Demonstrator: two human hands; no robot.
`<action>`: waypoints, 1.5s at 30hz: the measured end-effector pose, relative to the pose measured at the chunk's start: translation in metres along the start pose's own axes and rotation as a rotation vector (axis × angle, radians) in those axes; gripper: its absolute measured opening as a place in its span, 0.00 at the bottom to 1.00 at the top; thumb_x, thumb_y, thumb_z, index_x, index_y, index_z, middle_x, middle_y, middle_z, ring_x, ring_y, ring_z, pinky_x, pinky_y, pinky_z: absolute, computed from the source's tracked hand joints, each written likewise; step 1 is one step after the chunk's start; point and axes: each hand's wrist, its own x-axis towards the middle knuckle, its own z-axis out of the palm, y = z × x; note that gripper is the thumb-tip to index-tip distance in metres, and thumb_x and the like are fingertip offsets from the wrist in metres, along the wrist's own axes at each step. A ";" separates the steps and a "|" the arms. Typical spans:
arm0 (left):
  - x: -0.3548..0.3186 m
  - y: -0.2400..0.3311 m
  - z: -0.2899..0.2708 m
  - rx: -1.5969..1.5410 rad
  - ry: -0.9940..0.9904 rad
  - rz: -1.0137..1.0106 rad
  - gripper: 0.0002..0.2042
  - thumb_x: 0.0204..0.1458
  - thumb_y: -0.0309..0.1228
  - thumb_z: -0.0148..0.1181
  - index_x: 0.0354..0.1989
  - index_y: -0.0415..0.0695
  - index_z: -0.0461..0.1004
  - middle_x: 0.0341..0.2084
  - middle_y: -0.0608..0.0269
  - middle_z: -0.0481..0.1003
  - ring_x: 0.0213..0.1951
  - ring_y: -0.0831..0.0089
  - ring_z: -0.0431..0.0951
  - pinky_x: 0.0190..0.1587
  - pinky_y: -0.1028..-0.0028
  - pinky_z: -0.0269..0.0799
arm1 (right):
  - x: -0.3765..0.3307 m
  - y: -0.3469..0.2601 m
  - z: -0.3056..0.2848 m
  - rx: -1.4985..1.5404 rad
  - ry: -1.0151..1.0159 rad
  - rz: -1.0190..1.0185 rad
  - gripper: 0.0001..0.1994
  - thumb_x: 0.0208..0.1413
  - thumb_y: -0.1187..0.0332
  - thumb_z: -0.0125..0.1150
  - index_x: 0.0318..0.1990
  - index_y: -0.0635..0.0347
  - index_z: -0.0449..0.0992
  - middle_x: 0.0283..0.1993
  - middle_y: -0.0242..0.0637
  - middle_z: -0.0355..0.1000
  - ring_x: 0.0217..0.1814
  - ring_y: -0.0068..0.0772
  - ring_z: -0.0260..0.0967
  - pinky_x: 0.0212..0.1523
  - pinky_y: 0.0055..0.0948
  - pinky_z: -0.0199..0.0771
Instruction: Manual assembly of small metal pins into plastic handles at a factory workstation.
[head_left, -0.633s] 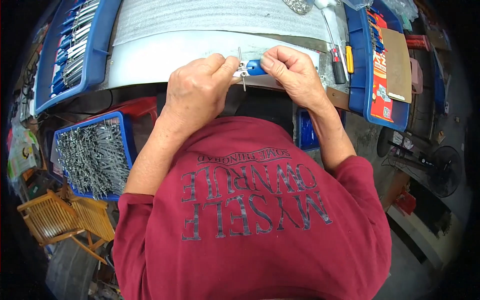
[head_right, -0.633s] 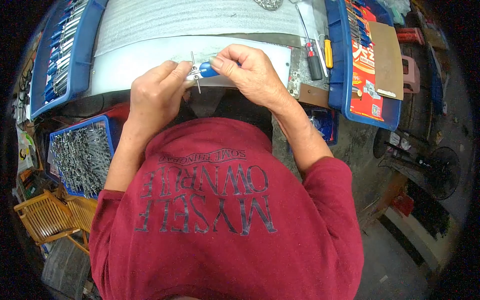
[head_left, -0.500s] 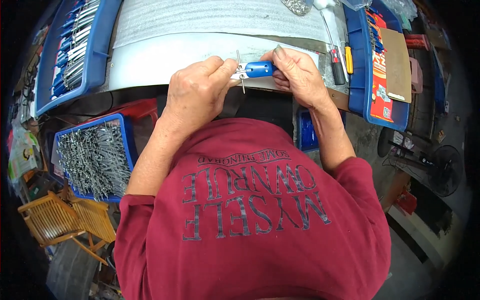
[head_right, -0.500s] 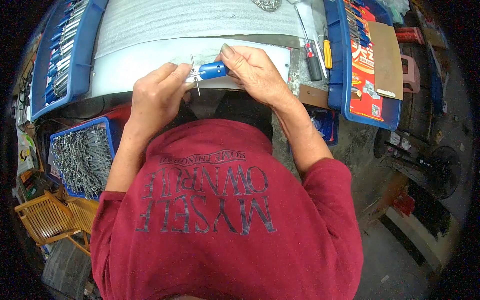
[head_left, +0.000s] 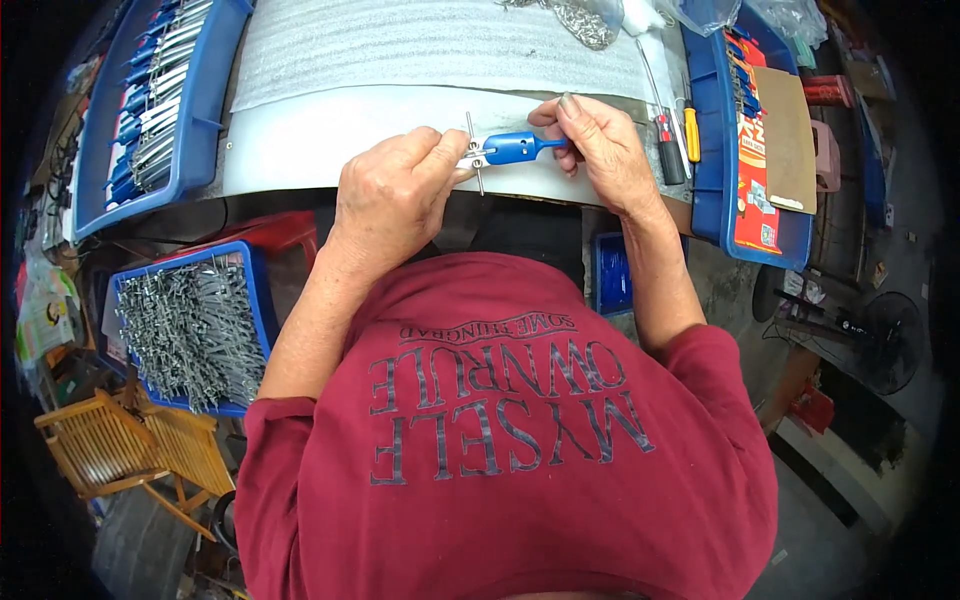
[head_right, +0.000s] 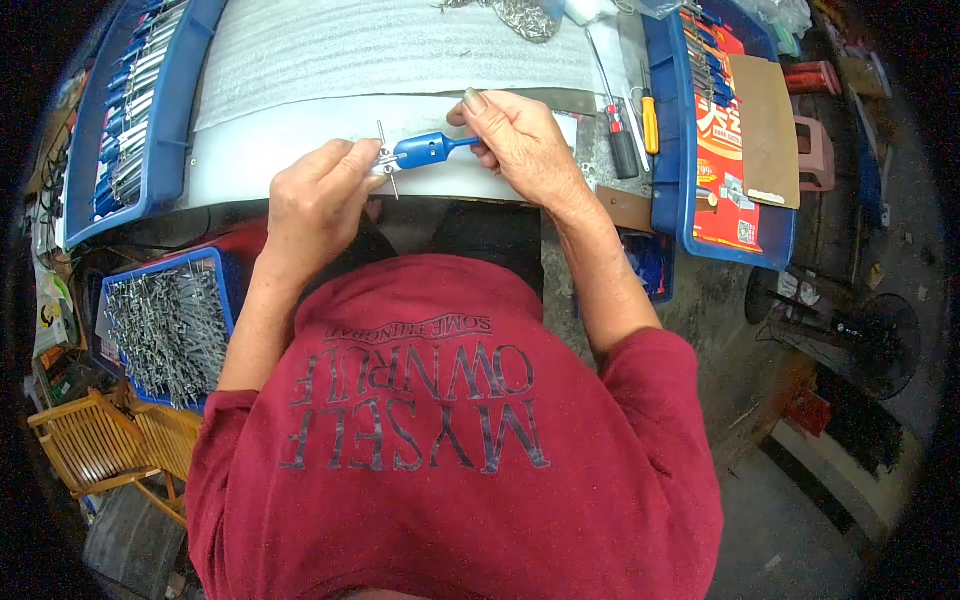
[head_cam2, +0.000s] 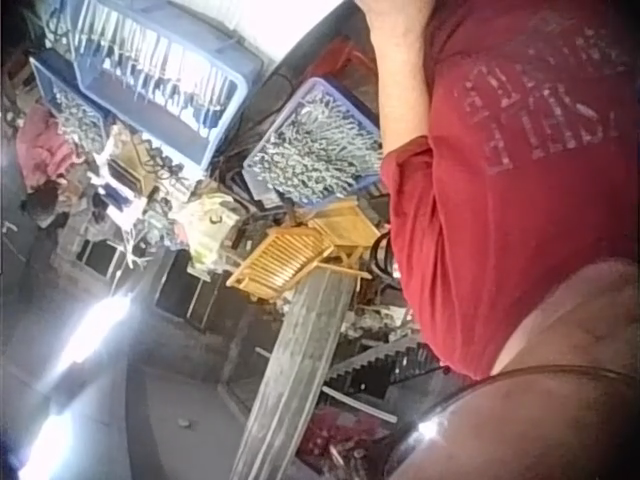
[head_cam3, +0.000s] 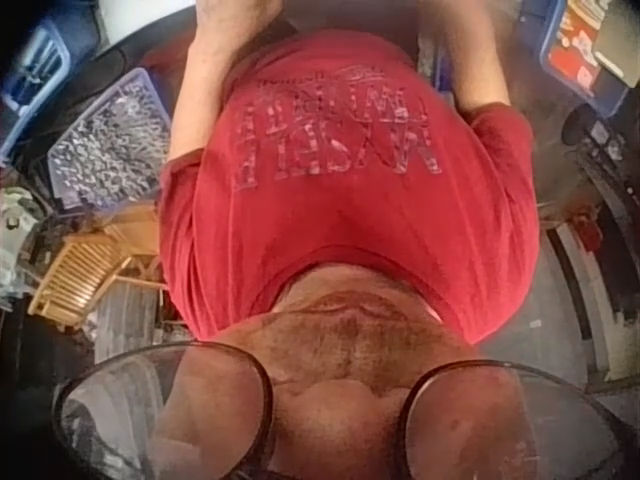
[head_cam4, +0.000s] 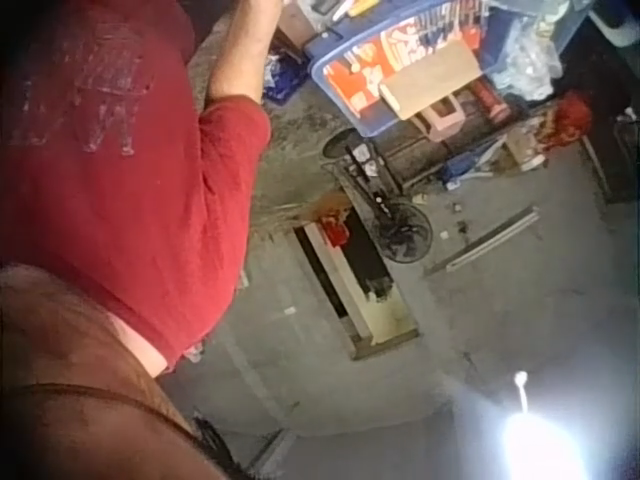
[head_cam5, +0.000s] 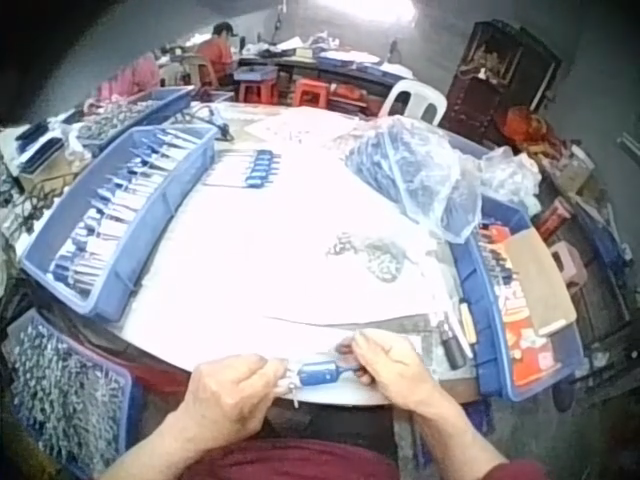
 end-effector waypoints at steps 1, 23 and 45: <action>0.000 -0.001 0.000 -0.005 0.001 0.003 0.11 0.39 0.28 0.58 0.33 0.43 0.69 0.18 0.63 0.64 0.21 0.67 0.69 0.22 0.71 0.65 | 0.002 0.000 -0.003 -0.005 0.000 -0.003 0.20 0.57 0.55 0.43 0.35 0.66 0.72 0.20 0.25 0.60 0.20 0.14 0.54 0.21 0.13 0.54; 0.000 -0.031 0.019 0.067 0.008 -0.042 0.09 0.40 0.29 0.56 0.31 0.43 0.68 0.17 0.63 0.63 0.20 0.68 0.68 0.21 0.70 0.64 | 0.089 0.013 -0.033 -1.114 0.047 -0.596 0.04 0.44 0.71 0.56 0.28 0.60 0.73 0.26 0.39 0.68 0.30 0.42 0.66 0.31 0.32 0.67; 0.001 -0.030 0.021 0.089 0.034 -0.029 0.09 0.39 0.29 0.57 0.30 0.43 0.68 0.16 0.64 0.63 0.19 0.69 0.68 0.20 0.70 0.64 | 0.096 0.018 -0.039 -1.230 0.012 -0.656 0.05 0.46 0.71 0.53 0.29 0.64 0.69 0.28 0.44 0.68 0.30 0.45 0.66 0.32 0.35 0.66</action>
